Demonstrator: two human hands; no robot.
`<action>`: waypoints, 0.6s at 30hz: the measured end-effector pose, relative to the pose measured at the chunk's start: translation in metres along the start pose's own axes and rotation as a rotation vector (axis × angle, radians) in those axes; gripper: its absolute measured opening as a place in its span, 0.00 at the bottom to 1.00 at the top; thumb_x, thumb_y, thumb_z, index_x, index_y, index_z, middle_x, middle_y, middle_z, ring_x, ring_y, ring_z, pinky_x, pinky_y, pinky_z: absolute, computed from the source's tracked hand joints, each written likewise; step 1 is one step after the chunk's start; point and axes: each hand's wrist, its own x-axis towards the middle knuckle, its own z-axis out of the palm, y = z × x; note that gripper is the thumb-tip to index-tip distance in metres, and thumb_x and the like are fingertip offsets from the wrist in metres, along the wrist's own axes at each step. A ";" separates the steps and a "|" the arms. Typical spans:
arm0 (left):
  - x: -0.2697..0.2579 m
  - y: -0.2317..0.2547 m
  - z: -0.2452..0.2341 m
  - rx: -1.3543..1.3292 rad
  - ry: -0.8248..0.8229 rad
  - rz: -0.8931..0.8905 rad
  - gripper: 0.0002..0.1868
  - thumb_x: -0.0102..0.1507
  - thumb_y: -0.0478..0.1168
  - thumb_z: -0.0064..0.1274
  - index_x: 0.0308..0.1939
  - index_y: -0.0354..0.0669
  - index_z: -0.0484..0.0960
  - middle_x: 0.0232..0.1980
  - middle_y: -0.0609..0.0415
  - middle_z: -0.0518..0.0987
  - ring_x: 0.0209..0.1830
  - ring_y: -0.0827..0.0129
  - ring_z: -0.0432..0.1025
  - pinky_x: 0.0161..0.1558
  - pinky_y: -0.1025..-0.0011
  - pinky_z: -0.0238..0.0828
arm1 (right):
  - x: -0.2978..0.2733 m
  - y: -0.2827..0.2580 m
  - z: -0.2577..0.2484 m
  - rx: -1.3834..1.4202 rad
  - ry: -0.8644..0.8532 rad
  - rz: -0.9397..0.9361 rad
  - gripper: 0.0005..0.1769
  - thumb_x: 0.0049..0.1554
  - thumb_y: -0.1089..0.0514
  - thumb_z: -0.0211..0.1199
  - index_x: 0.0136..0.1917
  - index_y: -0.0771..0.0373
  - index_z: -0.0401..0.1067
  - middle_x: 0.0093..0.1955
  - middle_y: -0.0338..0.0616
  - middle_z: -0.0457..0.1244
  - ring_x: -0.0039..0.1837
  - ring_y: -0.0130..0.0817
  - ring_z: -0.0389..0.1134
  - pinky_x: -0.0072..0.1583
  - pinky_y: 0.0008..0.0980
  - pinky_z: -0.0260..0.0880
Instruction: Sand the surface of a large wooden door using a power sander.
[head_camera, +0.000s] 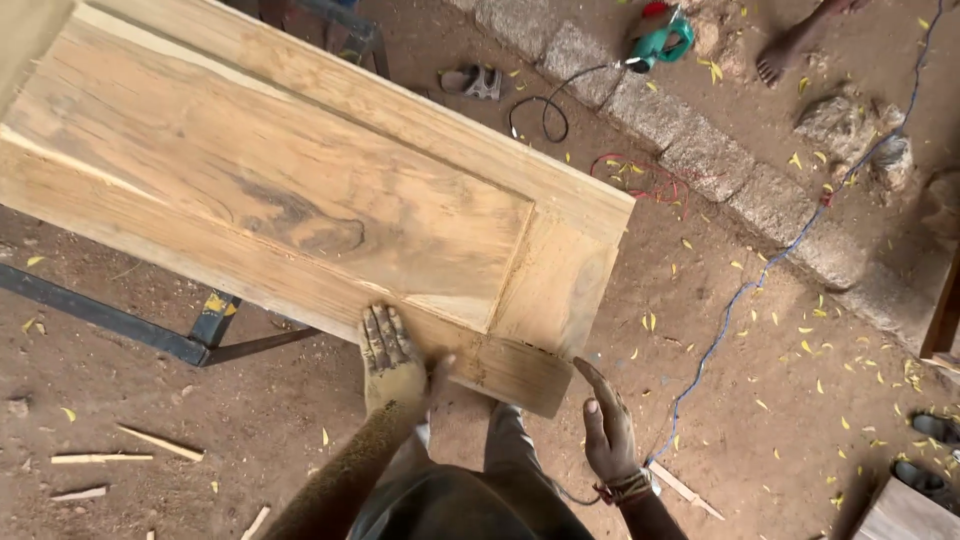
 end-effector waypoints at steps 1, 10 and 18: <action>-0.015 0.022 0.002 -0.008 -0.020 0.005 0.59 0.66 0.74 0.29 0.74 0.17 0.40 0.78 0.19 0.39 0.79 0.31 0.33 0.76 0.45 0.29 | -0.014 0.003 -0.005 -0.008 -0.006 0.020 0.31 0.73 0.45 0.41 0.76 0.72 0.62 0.72 0.63 0.63 0.74 0.55 0.62 0.72 0.48 0.58; -0.038 0.180 0.025 -0.238 0.558 0.170 0.41 0.71 0.69 0.26 0.65 0.31 0.44 0.78 0.26 0.51 0.83 0.37 0.40 0.79 0.39 0.34 | 0.060 0.045 -0.031 -0.092 -0.182 0.301 0.36 0.68 0.44 0.42 0.82 0.62 0.59 0.69 0.63 0.61 0.66 0.56 0.56 0.68 0.52 0.53; -0.024 0.200 0.043 -0.446 0.198 0.030 0.53 0.71 0.66 0.34 0.75 0.14 0.40 0.81 0.22 0.41 0.82 0.34 0.36 0.78 0.49 0.31 | 0.273 0.123 -0.004 -0.771 -0.412 -0.321 0.51 0.65 0.26 0.33 0.81 0.72 0.47 0.85 0.60 0.39 0.86 0.51 0.36 0.80 0.52 0.36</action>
